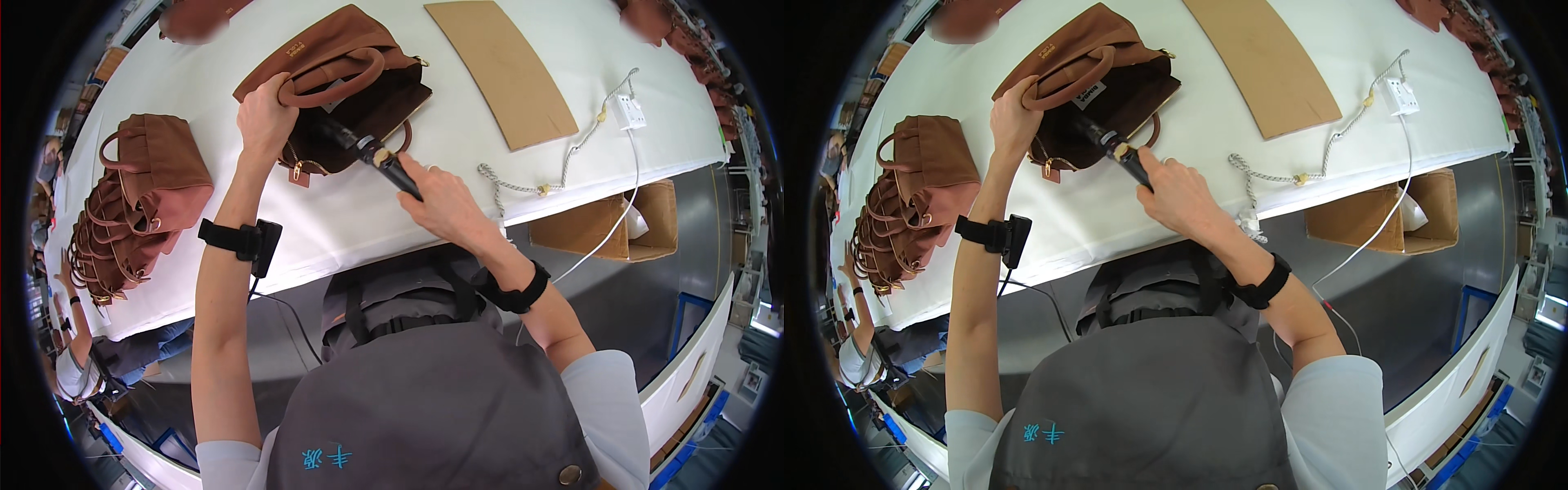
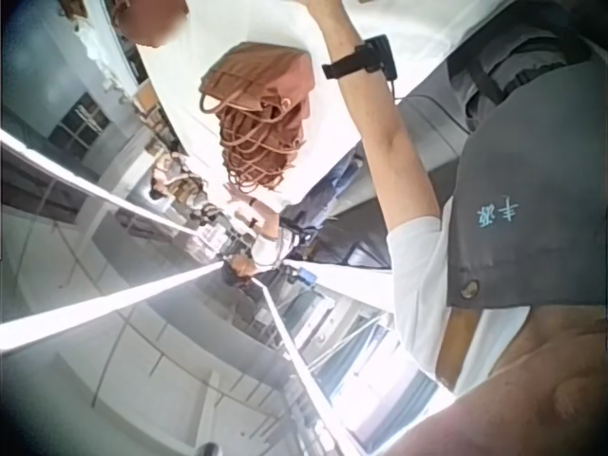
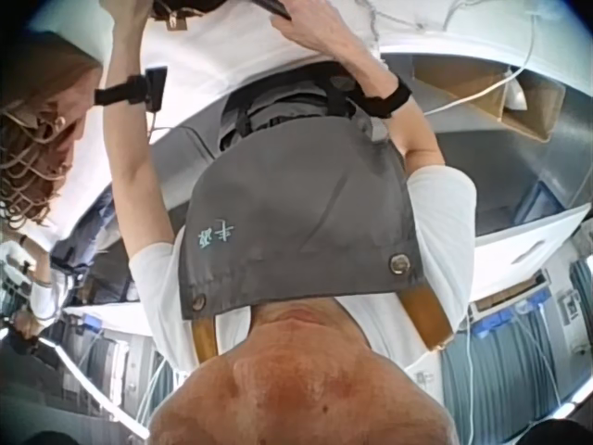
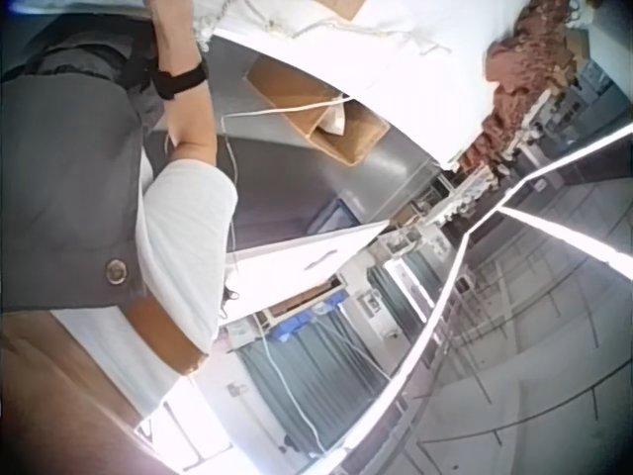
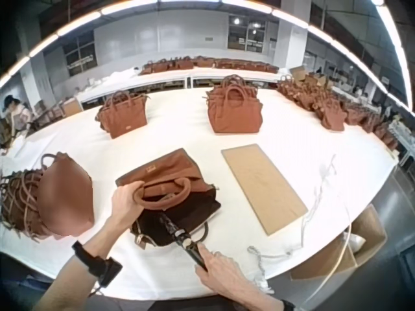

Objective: The person uses a handheld heat tool to press and smooth the interior seams and edges of brown handbags. They handle the bags one at a time, opening the zippers and applying the tool to the inside lining before placing the finished bags on a pile.

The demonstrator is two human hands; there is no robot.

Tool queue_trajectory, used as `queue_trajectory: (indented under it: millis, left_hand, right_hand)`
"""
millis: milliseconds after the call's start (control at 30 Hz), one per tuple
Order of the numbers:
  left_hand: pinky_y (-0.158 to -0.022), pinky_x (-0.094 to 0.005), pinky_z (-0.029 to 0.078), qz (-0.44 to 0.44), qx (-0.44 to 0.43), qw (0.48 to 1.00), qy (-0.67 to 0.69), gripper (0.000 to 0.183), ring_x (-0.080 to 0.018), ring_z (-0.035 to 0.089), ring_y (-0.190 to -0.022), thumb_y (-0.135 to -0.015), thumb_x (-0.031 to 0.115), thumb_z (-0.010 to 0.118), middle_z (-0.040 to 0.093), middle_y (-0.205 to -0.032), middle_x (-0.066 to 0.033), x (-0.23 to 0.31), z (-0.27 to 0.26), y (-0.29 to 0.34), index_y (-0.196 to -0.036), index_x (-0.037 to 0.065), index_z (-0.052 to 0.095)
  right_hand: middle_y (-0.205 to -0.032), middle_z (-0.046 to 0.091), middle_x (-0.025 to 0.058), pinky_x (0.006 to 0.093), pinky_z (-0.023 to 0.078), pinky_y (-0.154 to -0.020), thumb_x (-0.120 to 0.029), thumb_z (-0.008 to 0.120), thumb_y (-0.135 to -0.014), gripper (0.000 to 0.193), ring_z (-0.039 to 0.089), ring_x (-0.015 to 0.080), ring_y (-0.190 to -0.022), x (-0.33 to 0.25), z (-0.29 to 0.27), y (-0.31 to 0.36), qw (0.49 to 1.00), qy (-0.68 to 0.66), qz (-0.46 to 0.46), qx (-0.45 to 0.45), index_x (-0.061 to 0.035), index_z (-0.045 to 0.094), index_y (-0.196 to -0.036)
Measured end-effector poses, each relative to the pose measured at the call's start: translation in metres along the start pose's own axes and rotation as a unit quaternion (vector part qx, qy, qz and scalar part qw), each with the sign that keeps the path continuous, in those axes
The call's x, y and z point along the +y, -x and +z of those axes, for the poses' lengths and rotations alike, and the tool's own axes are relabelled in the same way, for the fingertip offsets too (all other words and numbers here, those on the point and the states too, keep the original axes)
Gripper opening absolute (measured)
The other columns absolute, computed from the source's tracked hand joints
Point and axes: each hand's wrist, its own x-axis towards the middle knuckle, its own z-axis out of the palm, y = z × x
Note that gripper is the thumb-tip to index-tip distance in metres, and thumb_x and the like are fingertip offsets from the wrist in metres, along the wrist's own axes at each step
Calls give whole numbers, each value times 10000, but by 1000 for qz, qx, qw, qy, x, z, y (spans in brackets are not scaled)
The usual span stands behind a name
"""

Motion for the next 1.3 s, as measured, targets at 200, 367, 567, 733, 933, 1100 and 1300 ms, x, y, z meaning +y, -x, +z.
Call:
queue_trajectory:
  millis: [200, 367, 567, 733, 933, 1100, 1300]
  left_hand:
    - [-722, -426, 497, 21, 3, 1000, -10, 268, -362, 630, -814, -792, 146, 578, 665, -854, -151, 4, 2, 1, -1046, 124, 661]
    - [-711, -427, 499, 21, 3, 1000, -3, 266, -354, 632, -803, -777, 135, 590, 667, -845, -141, 1, 3, 3, -1033, 113, 657]
    - [-704, -424, 500, 13, -4, 1000, -3, 271, -346, 635, -803, -779, 137, 591, 669, -848, -142, -2, -3, 8, -1040, 113, 659]
    - [-708, -425, 504, 18, -7, 1000, -1, 274, -341, 638, -808, -775, 129, 595, 672, -858, -131, -3, -1, 5, -1040, 117, 662]
    - [-705, -427, 506, 20, 10, 1000, 2, 271, -341, 637, -805, -763, 120, 603, 671, -852, -132, -2, 3, 6, -1026, 116, 666]
    - [-696, -426, 501, 23, 4, 1000, -2, 270, -348, 635, -795, -765, 126, 604, 668, -837, -139, -2, 1, 5, -1028, 117, 664]
    - [-728, -424, 495, -9, -20, 1000, 8, 290, -365, 627, -817, -782, 127, 567, 662, -854, -168, 3, -6, 7, -1055, 128, 663]
  right_hand:
    - [-668, 574, 244, 473, 443, -630, -192, 558, -819, 478, 584, 420, -669, 21, -16, -12, 996, -15, 74, 52, -45, 440, -1258]
    - [-696, 565, 239, 456, 435, -651, -177, 572, -798, 468, 567, 428, -682, -6, -10, -2, 989, -125, -32, -77, -41, 464, -1234]
    - [-720, 586, 246, 503, 451, -677, -164, 546, -783, 362, 574, 440, -720, 5, -20, -6, 1000, -21, -15, -11, -47, 483, -1119]
    - [-733, 594, 247, 511, 453, -652, -166, 556, -789, 370, 586, 434, -725, 43, -29, -21, 993, 7, 76, 89, -35, 470, -1124]
    - [-757, 585, 280, 490, 476, -653, -185, 555, -806, 507, 585, 460, -714, 29, -16, -10, 997, 31, 48, 51, -43, 421, -1275]
    - [-730, 574, 238, 435, 460, -653, -181, 579, -802, 504, 581, 380, -683, 0, -12, 9, 996, -67, 6, -56, -54, 458, -1274]
    - [-743, 592, 185, 355, 457, -647, -215, 597, -796, 487, 574, 288, -652, 12, -22, 1, 989, -134, 55, -27, -55, 513, -1248]
